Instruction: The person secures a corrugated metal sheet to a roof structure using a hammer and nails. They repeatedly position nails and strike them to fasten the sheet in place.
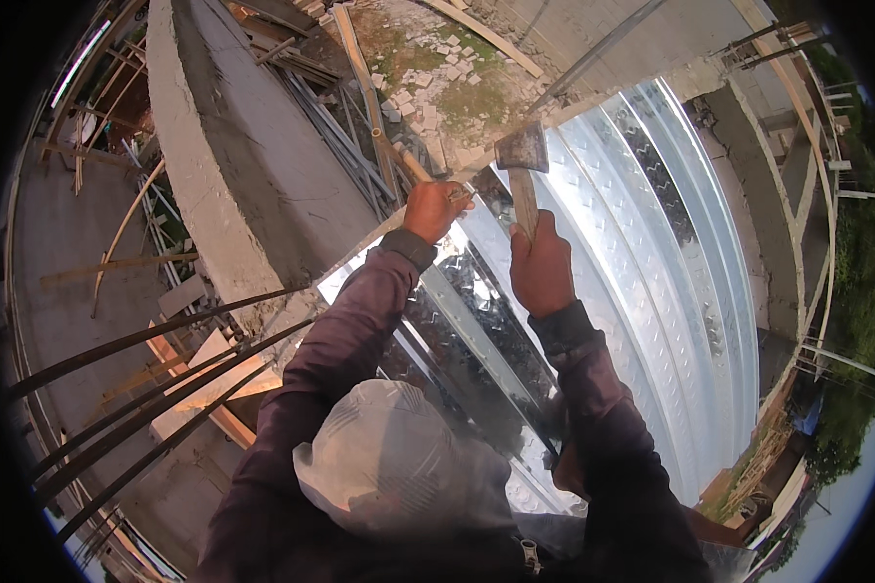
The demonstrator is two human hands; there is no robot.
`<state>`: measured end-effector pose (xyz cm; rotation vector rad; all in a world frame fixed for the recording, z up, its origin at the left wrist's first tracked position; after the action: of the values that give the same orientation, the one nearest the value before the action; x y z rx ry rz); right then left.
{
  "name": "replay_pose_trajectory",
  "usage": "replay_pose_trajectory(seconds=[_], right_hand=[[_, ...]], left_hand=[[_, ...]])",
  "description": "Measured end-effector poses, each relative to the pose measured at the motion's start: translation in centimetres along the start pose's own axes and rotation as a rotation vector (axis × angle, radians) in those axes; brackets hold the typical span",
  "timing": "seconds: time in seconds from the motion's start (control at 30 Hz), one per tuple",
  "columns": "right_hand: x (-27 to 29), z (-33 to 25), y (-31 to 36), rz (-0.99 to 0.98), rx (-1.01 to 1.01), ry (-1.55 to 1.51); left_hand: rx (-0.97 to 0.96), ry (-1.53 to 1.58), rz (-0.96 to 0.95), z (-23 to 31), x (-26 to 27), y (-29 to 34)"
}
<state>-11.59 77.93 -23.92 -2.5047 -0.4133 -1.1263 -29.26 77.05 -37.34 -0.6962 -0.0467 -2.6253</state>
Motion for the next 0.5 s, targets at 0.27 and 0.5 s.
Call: replay_pose_trajectory(seconds=[0.27, 0.5], right_hand=[[0.1, 2.0, 3.5, 0.290, -0.142, -0.198], [7.1, -4.4, -2.6, 0.185, -0.161, -0.487]], left_hand=[[0.449, 0.684, 0.382, 0.6, 7.4, 0.6], [0.569, 0.761, 0.400, 1.5, 13.2, 5.2]])
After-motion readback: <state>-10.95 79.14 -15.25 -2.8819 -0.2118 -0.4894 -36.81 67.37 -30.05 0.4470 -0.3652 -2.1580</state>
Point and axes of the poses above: each hand's wrist, its own y-axis away from the middle knuckle, its own x-axis out of the back of the hand, z = x × y, the point moved 7 cm from there along -y, towards the middle knuckle, and after that the axes turned 5 degrees about z, right-handed, at the moved point
